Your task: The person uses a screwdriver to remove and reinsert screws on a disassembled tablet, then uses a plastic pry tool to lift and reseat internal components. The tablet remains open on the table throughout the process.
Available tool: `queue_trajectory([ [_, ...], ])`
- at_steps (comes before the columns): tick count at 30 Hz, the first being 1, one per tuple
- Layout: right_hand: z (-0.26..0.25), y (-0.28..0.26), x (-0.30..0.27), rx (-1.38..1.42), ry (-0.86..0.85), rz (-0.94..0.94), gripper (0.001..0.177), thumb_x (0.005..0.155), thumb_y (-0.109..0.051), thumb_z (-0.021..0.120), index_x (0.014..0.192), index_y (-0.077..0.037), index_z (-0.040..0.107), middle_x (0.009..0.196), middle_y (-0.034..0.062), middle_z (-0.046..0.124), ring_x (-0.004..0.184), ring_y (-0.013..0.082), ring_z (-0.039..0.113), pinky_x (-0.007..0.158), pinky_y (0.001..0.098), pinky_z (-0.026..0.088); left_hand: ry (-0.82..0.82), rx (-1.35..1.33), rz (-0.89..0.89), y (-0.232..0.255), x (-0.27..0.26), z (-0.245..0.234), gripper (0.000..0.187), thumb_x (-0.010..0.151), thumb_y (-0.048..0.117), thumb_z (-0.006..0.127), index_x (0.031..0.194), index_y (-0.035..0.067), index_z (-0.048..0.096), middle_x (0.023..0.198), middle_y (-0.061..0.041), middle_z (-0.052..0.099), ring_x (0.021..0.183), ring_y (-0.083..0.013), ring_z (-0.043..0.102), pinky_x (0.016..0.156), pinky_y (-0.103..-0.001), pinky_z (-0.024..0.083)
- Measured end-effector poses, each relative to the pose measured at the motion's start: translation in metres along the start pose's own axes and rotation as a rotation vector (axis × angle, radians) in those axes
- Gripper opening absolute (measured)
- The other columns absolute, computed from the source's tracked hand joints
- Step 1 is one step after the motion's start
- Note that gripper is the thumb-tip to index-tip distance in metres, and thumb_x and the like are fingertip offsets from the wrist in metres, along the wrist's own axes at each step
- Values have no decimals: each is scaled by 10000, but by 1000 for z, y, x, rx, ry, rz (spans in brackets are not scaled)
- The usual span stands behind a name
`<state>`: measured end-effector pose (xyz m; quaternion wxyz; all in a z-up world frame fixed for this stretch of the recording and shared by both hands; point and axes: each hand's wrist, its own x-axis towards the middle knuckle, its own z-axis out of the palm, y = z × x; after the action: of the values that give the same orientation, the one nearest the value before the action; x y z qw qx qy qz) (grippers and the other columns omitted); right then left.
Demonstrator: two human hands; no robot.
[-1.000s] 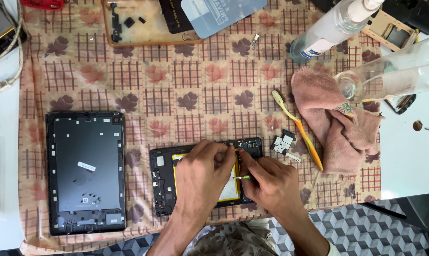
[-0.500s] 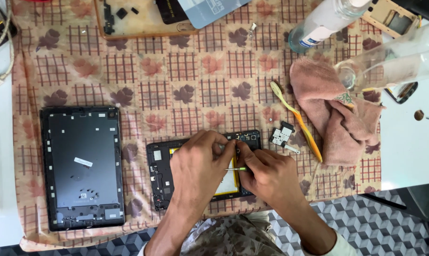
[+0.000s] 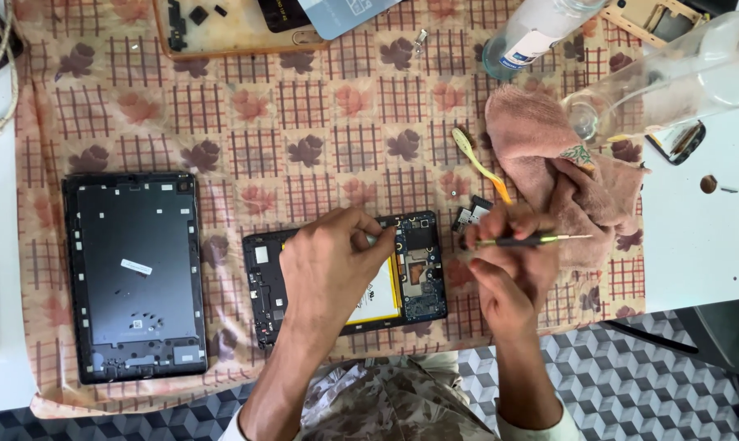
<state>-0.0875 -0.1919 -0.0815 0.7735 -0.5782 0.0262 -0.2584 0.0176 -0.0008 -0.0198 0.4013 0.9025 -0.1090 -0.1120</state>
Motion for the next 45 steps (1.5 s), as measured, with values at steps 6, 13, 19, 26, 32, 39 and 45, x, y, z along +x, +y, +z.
queue_trajectory([
  [6,23,-9,11,17,-181,246,476,948,245,463,1241,-112,350,1272,84,507,1422,257,619,1285,505,449,22,5,-27,3,-2,0,176,787,281,839,780,116,777,657,-26,734,518,-192,702,483,-336,520],
  [13,23,-15,15,-487,21,183,267,815,123,840,1009,63,666,1014,195,755,879,212,712,777,327,579,12,-29,-16,-2,-3,-2,166,790,280,825,780,121,779,701,-31,750,538,-199,715,493,-347,532],
  [19,30,-12,12,-349,-28,219,165,846,127,791,910,35,671,1025,161,769,927,170,747,864,266,629,-2,-46,-48,2,-3,-8,191,790,298,819,761,114,777,702,-51,747,569,-241,721,516,-379,536],
  [26,30,-6,10,-494,-91,212,155,843,123,801,884,43,675,1009,161,775,887,126,726,790,223,589,18,-76,-13,-4,-5,-7,190,808,279,802,761,99,763,706,-49,743,596,-264,718,538,-395,548],
  [32,34,-8,11,-523,-83,231,127,848,109,790,885,40,691,983,150,782,856,110,726,765,208,586,0,-102,-16,-6,-5,-9,185,818,274,794,778,96,759,710,-45,745,607,-247,730,546,-383,557],
  [39,33,-10,10,-581,-77,166,121,863,100,786,909,60,681,990,177,771,859,143,720,758,240,584,19,-89,-12,-4,-4,-8,172,807,261,810,772,98,767,704,-45,750,603,-248,726,537,-383,550],
  [45,27,-13,4,-264,68,101,166,949,82,721,995,50,565,1073,181,667,932,217,718,890,373,649,4,-87,-3,-3,-5,-7,185,824,251,821,760,92,751,694,-28,736,552,-190,714,499,-342,530],
])
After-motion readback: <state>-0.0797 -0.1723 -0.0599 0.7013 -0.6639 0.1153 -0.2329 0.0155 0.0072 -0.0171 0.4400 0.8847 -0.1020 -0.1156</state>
